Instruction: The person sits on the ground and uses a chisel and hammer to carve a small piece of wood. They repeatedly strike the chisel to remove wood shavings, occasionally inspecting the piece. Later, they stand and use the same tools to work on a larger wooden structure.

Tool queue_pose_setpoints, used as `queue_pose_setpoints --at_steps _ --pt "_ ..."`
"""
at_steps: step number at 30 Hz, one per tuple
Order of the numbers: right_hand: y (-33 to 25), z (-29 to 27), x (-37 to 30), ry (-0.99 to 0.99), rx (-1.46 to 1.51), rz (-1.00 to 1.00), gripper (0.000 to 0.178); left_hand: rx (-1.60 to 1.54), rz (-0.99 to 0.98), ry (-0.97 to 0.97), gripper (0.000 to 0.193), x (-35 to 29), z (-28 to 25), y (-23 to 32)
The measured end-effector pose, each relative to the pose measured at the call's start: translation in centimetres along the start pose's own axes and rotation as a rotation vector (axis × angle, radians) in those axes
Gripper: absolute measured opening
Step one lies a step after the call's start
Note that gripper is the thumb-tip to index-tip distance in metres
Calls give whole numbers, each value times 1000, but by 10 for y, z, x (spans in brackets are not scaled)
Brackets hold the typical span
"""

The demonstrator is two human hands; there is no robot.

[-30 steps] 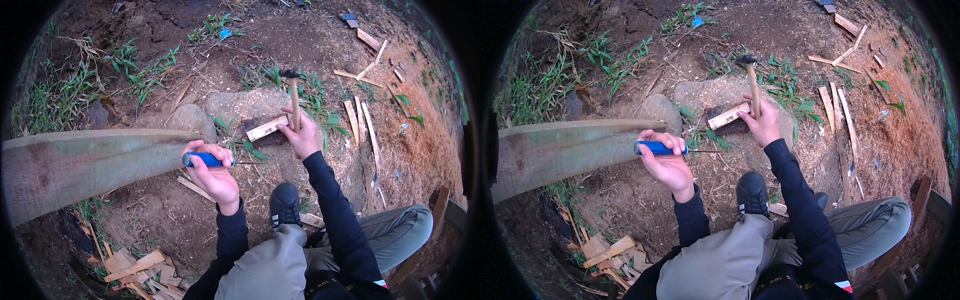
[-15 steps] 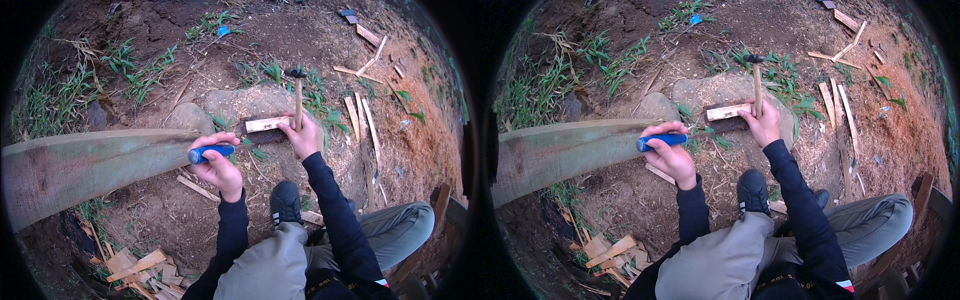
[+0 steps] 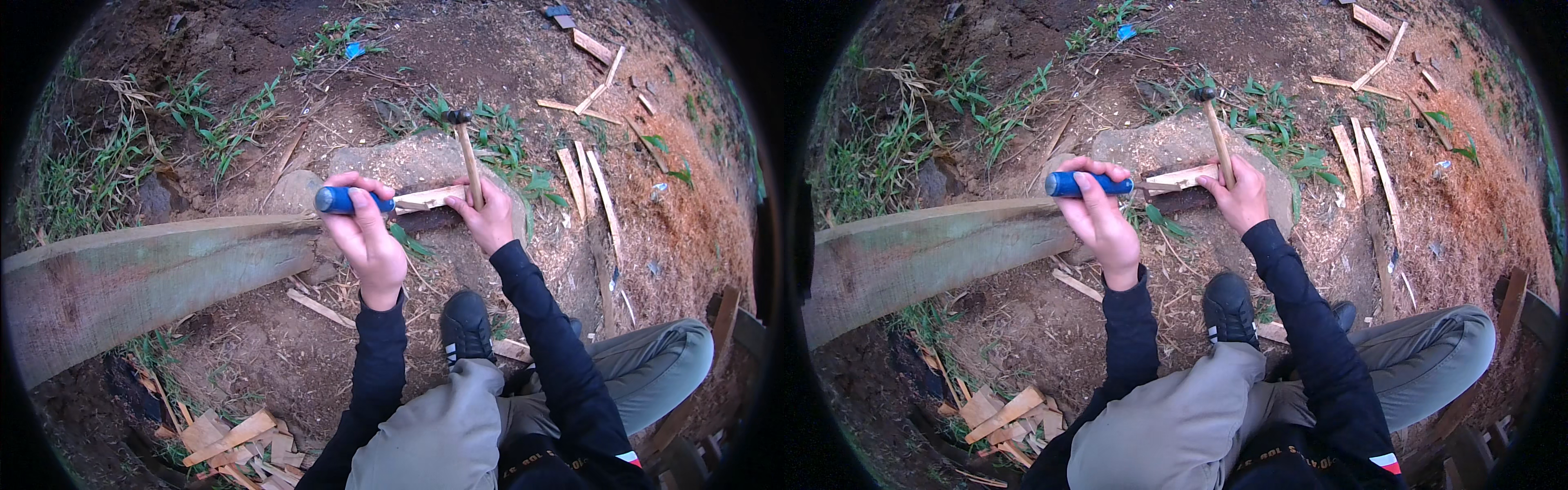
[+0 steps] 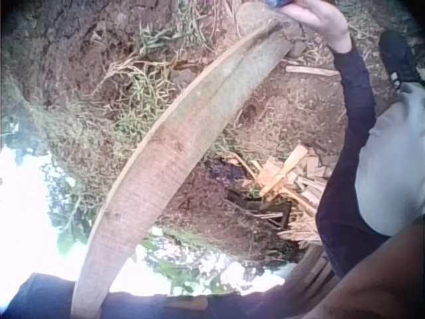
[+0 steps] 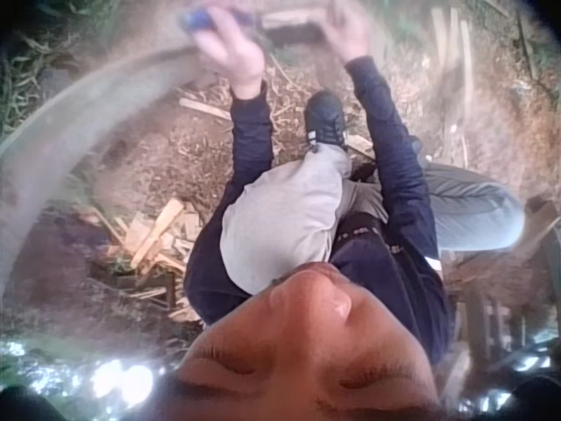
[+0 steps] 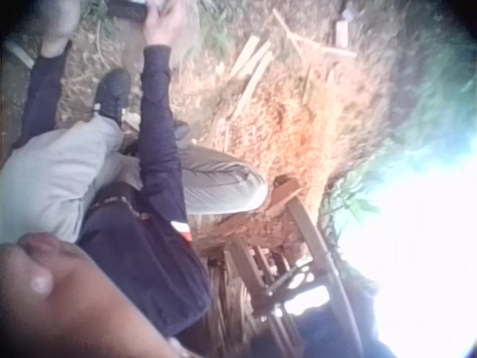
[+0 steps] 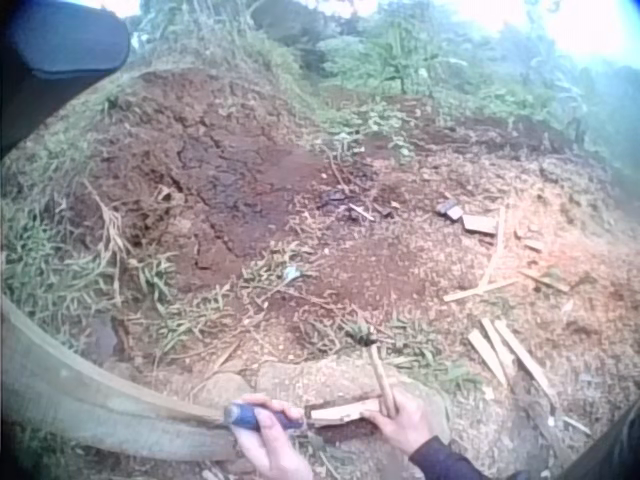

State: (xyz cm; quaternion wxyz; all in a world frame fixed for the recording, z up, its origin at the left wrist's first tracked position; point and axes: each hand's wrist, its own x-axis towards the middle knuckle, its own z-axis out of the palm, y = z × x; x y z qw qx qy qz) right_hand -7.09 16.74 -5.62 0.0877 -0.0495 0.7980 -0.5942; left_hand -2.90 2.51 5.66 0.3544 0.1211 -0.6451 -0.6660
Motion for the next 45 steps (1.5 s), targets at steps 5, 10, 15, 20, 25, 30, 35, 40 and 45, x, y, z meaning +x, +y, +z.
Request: queue_pose_setpoints --at_steps 5,10,15,20,25,30,35,40,45 --pt "1 -1 2 5 -17 -14 29 45 135 -69 27 3 4 -4" --pt "1 0 2 5 -16 -8 30 -242 62 -53 18 9 -1 -16" --pt "3 0 2 8 -18 -31 30 -354 35 -67 25 15 -3 -15" --pt "4 1 3 10 -35 -27 30 -260 9 -23 28 17 3 -9" --pt "6 0 3 6 -42 -36 31 -74 138 19 26 17 5 -12" --pt "5 0 3 4 -26 -39 31 12 271 63 25 20 3 -4" --pt "3 0 3 2 -39 -44 32 -82 142 149 22 18 -3 -3" --pt "4 -1 4 -2 -38 -43 32 -306 -32 102 19 24 -10 -2" --pt "6 0 4 -5 -35 -43 31 -108 33 167 25 24 3 -5"
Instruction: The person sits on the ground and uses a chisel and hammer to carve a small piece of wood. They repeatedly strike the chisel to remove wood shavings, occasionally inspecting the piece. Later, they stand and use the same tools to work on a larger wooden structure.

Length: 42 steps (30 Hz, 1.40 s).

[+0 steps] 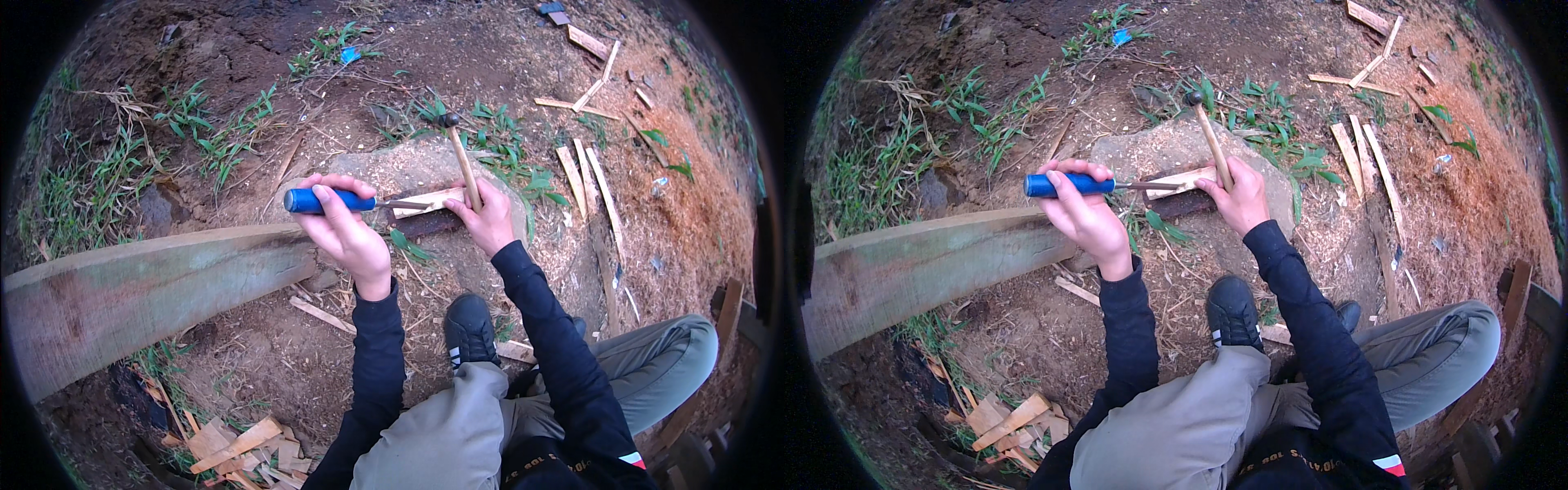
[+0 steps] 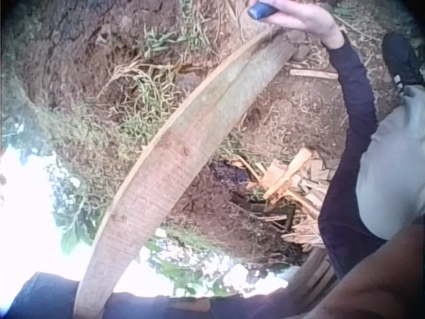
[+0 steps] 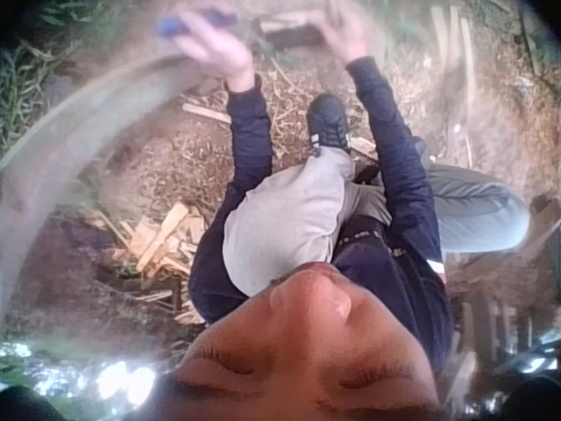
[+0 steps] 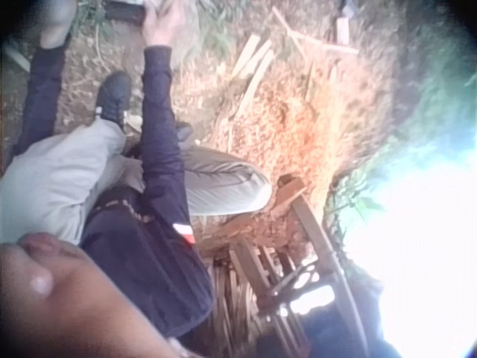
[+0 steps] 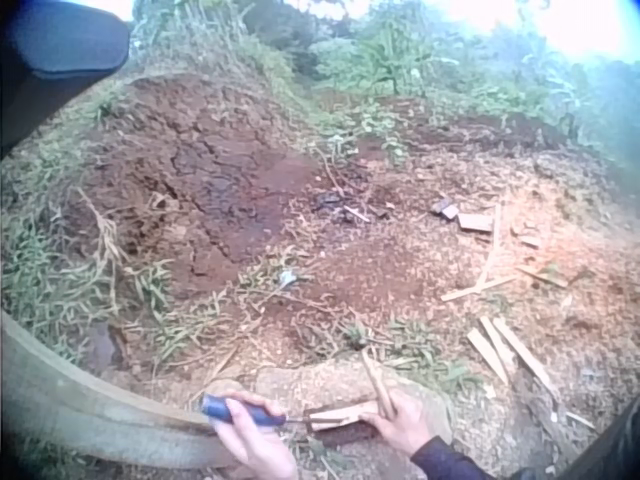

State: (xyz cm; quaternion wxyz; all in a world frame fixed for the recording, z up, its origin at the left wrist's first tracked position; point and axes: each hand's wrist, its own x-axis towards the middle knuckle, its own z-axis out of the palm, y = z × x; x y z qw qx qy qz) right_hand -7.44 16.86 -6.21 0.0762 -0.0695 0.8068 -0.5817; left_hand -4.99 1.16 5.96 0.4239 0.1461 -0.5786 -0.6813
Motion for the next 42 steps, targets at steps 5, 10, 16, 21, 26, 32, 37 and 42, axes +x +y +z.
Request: queue_pose_setpoints --at_steps 5,10,16,21,26,32,37,42 --pt "-1 -1 0 20 -15 -12 29 194 291 -165 28 -5 -3 -11" --pt "-4 1 0 7 -1 -7 29 -23 163 -211 23 8 2 -26" --pt "-3 -3 2 -2 -35 -26 30 -208 -94 -446 30 16 7 -18" --pt "-2 -3 2 -2 -9 -12 30 -84 -113 -455 31 10 9 -2" --pt "-2 -2 2 -3 -10 -28 30 -123 -126 -390 33 4 7 1" --pt "-3 -3 3 -5 -31 -31 30 -257 -158 -372 32 4 2 -5" --pt "-1 -4 3 -7 -41 -32 33 -168 -117 -352 34 3 7 -3" --pt "-3 -4 4 -11 -41 -35 34 -169 -116 -359 34 4 4 -5"
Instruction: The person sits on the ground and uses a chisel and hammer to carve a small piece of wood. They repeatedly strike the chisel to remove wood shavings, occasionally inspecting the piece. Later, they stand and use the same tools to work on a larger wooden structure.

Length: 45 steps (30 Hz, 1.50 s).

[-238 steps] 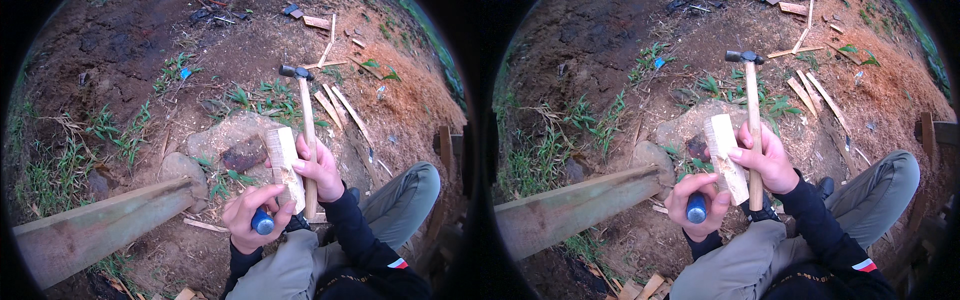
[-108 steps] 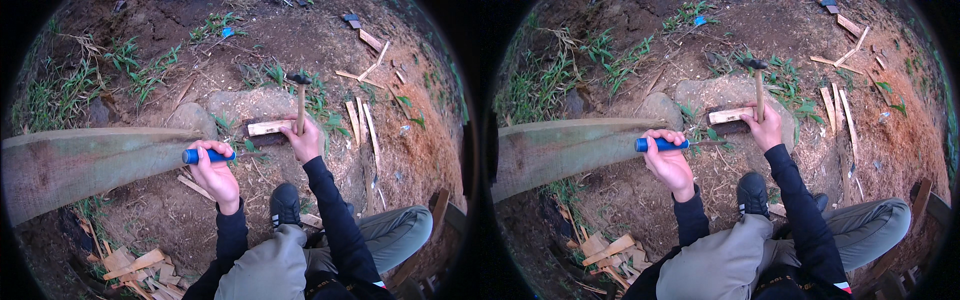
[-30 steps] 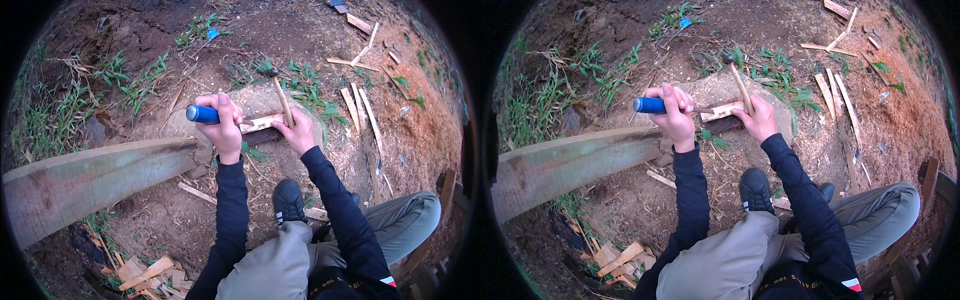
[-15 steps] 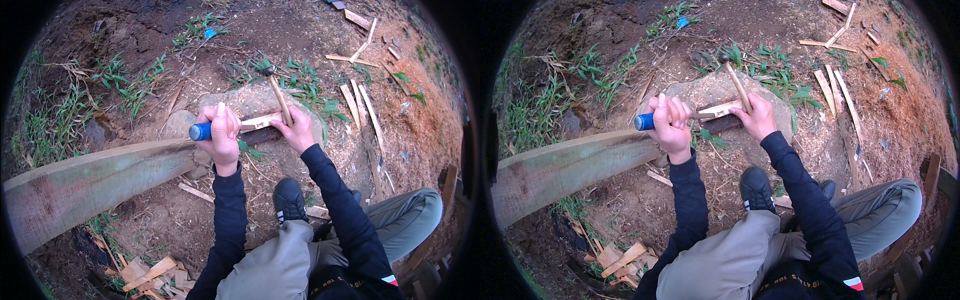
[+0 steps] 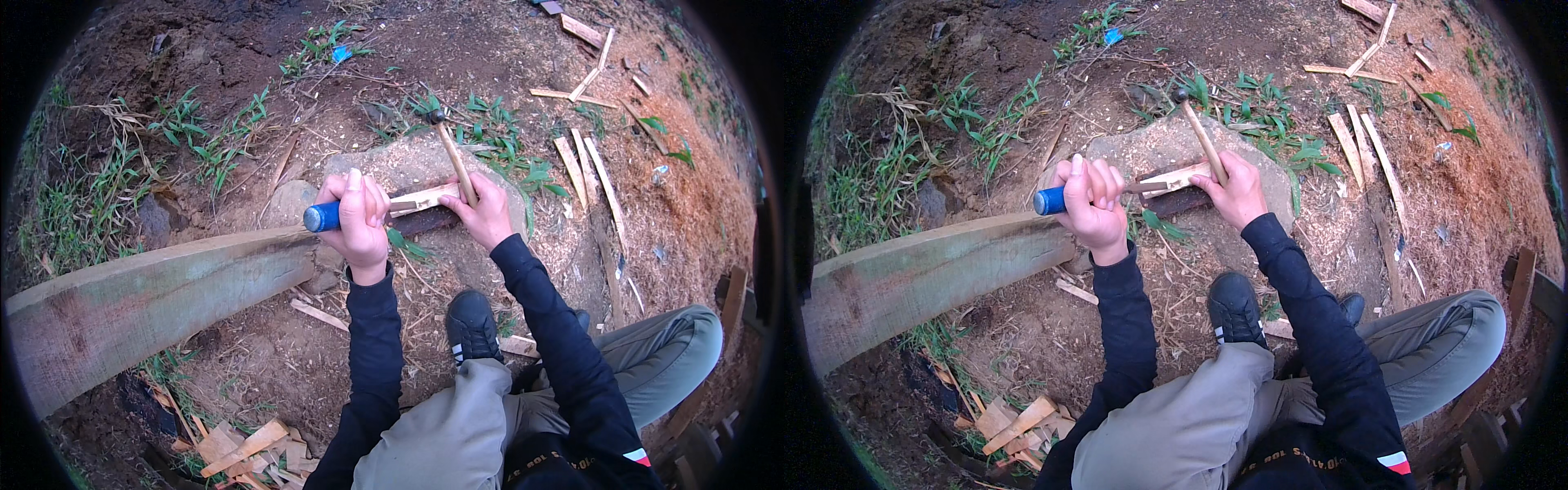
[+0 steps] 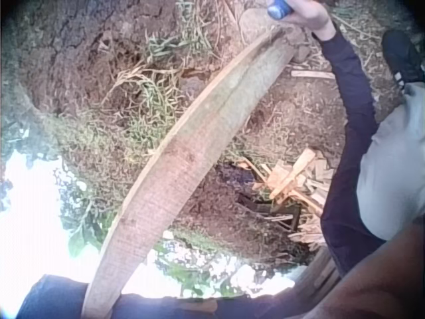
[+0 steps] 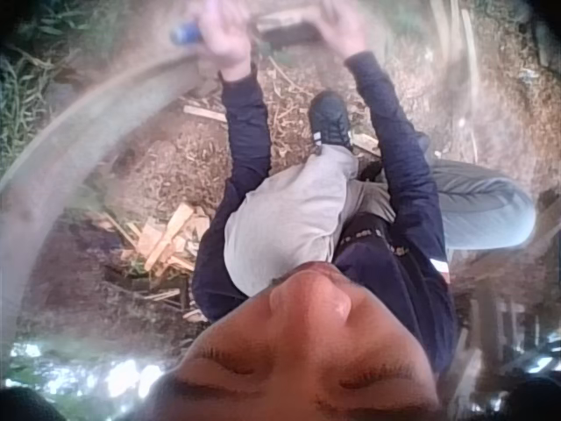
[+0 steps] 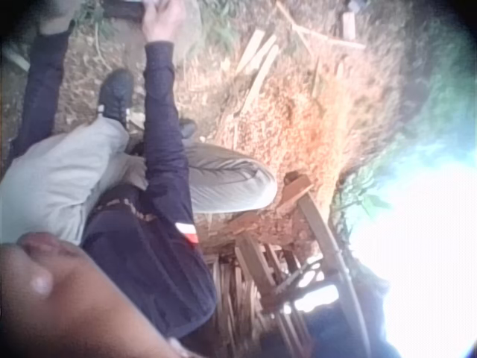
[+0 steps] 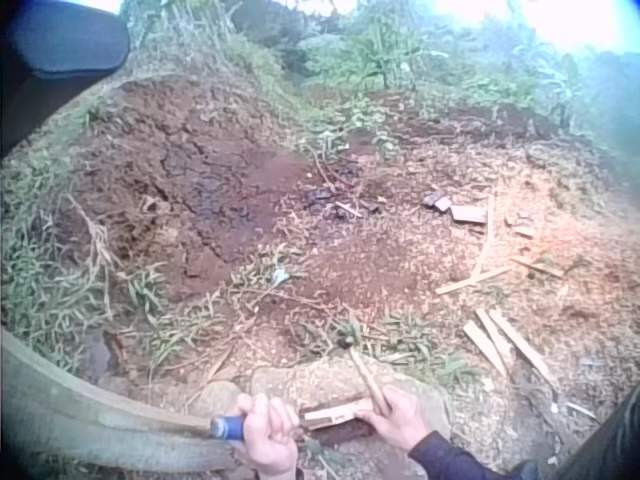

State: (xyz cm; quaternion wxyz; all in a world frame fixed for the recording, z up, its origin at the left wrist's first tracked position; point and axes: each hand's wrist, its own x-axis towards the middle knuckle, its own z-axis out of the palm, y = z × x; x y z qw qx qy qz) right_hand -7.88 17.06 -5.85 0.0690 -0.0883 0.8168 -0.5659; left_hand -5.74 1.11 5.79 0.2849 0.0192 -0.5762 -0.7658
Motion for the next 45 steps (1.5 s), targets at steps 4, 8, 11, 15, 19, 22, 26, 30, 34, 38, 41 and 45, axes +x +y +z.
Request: queue_pose_setpoints --at_steps 4,8,11,15,19,22,26,30,34,38,41,45 --pt "0 1 0 1 -1 -2 35 -13 12 6 34 0 -2 0" --pt "3 1 0 6 -4 -3 36 -11 3 7 34 1 -2 -2" --pt "3 1 0 7 -9 -7 36 -6 5 0 34 2 -2 -1" --pt "1 0 0 3 -22 -23 37 -50 8 -7 34 4 -4 -2" --pt "4 -1 0 9 -25 -27 37 -32 -3 4 35 6 -3 -1" --pt "4 0 0 6 -24 -28 37 -73 20 15 35 8 -6 -3" --pt "4 -1 0 8 -16 -32 37 -76 44 -1 35 9 -7 -5" --pt "2 0 0 -3 -10 -20 38 -73 43 0 35 6 -10 -6" --pt "4 -1 1 -5 -21 -8 38 -80 38 -5 36 7 -10 -8" --pt "2 -2 1 -3 -40 -23 39 -81 28 3 38 6 -12 -8" --pt "1 -2 1 -8 -53 -26 39 -78 12 30 39 6 -10 -5" --pt "2 -2 1 -9 -42 -17 39 -72 12 28 40 7 -10 -6"
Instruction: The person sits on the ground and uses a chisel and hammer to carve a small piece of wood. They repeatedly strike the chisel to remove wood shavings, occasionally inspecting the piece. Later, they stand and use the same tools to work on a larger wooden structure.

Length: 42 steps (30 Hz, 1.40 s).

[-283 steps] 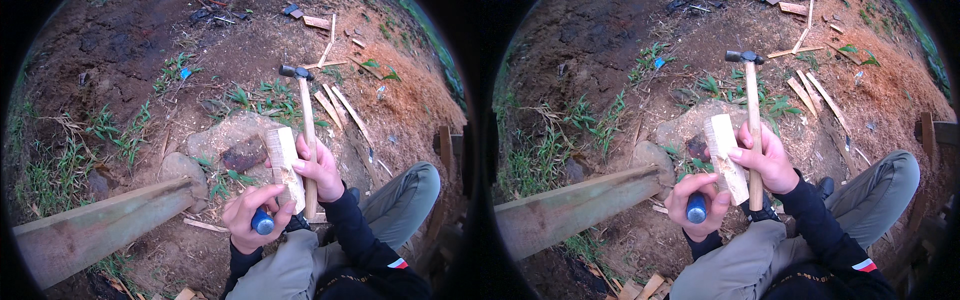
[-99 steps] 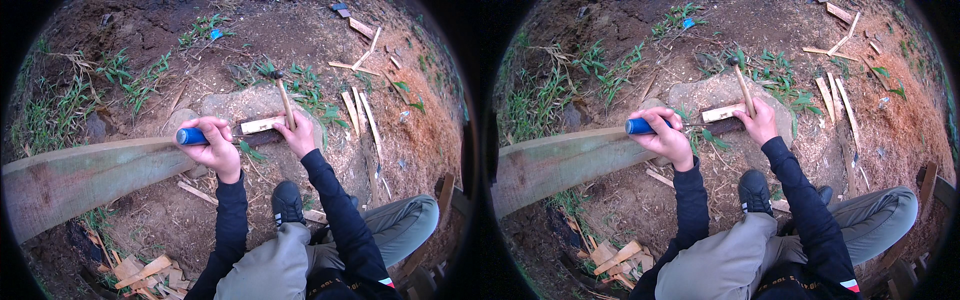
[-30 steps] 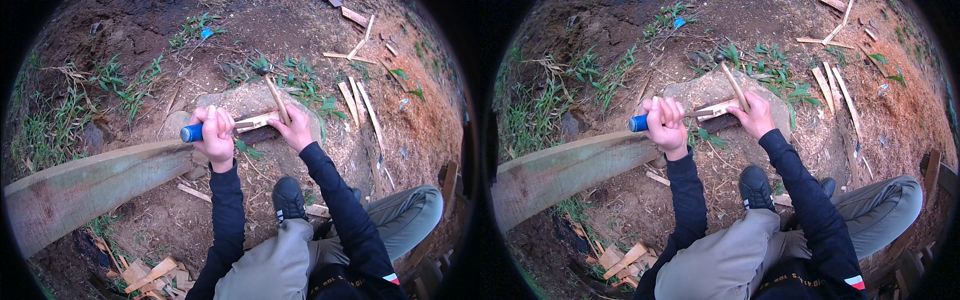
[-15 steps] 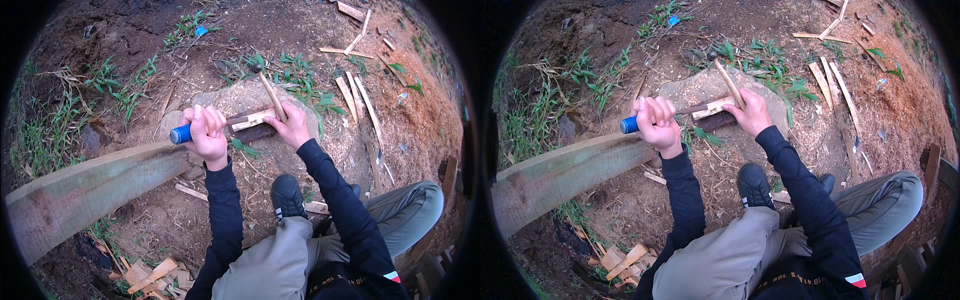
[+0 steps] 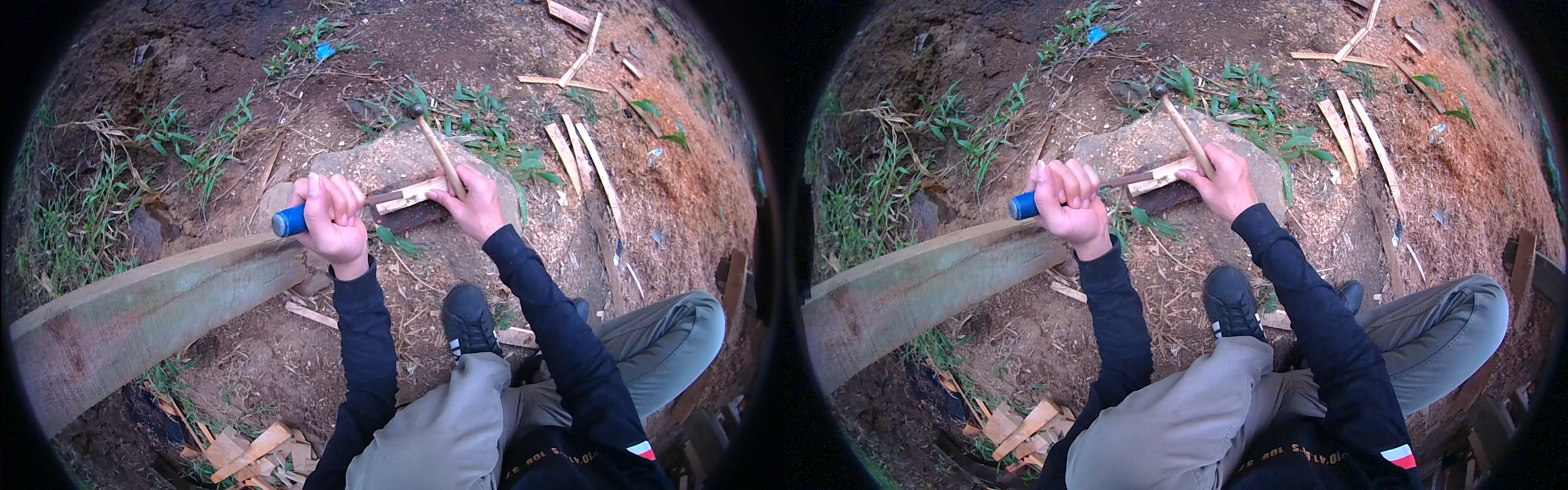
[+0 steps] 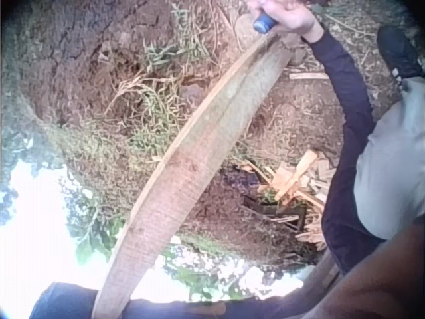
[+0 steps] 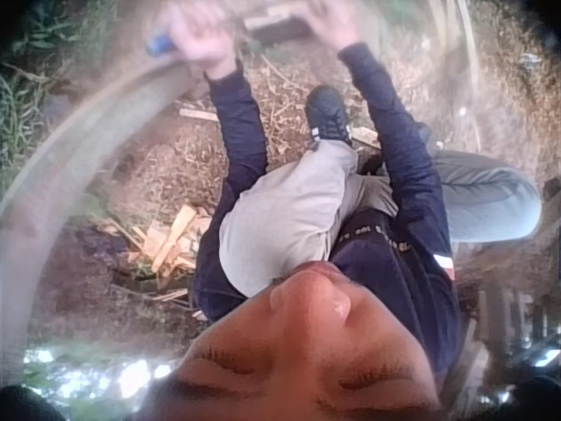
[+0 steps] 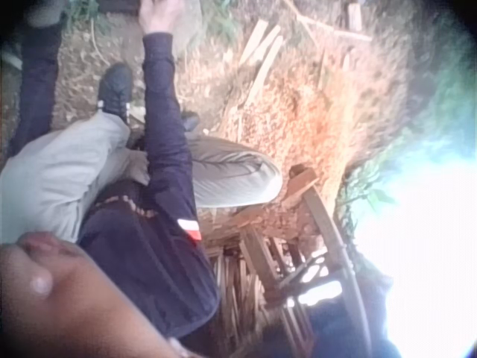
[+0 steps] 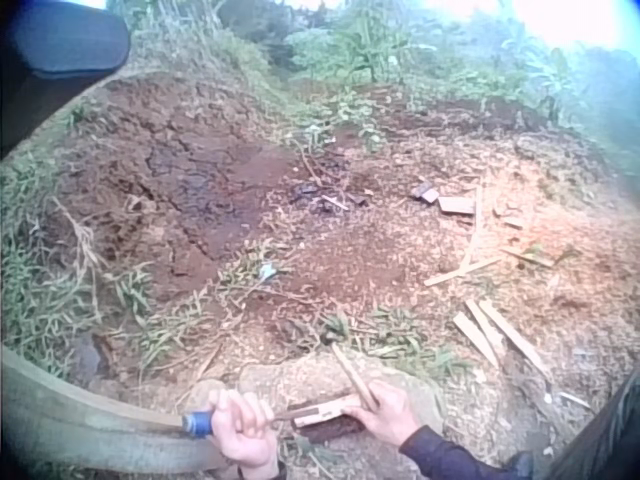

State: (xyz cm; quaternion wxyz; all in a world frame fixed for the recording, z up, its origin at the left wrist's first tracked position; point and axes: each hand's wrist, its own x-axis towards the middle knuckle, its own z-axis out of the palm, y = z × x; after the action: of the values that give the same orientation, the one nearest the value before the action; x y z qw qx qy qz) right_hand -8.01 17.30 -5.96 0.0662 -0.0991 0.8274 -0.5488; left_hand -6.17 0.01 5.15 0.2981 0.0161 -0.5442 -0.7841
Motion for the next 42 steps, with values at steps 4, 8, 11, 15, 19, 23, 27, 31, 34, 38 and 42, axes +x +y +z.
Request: queue_pose_setpoints --at_steps 4,8,11,15,19,23,27,31,34,38,42 --pt "0 0 0 -4 -3 -1 39 5 -2 5 39 1 0 0" --pt "-2 -1 -1 -2 -2 -4 38 28 -12 36 37 2 4 -1" --pt "-4 1 -1 29 35 -47 37 38 -16 0 35 2 2 -3" --pt "-13 -5 2 210 52 -193 36 55 -3 43 32 3 3 -3" --pt "-24 -38 4 154 -74 -96 33 65 19 53 28 -5 2 -3" --pt "-41 -78 8 138 -111 -28 29 69 2 94 29 -2 3 1" --pt "-98 -124 40 40 184 149 29 67 -8 103 32 2 6 -7" --pt "-150 -155 55 -150 338 -52 31 97 8 59 32 -1 10 -9" --pt "-171 -162 65 -274 74 -235 37 127 -2 73 33 1 7 -10" --pt "-198 -165 55 -432 -444 -427 40 150 -32 66 36 1 5 -11" --pt "-228 -164 49 -457 -603 -694 36 156 -27 85 36 -3 7 -14"
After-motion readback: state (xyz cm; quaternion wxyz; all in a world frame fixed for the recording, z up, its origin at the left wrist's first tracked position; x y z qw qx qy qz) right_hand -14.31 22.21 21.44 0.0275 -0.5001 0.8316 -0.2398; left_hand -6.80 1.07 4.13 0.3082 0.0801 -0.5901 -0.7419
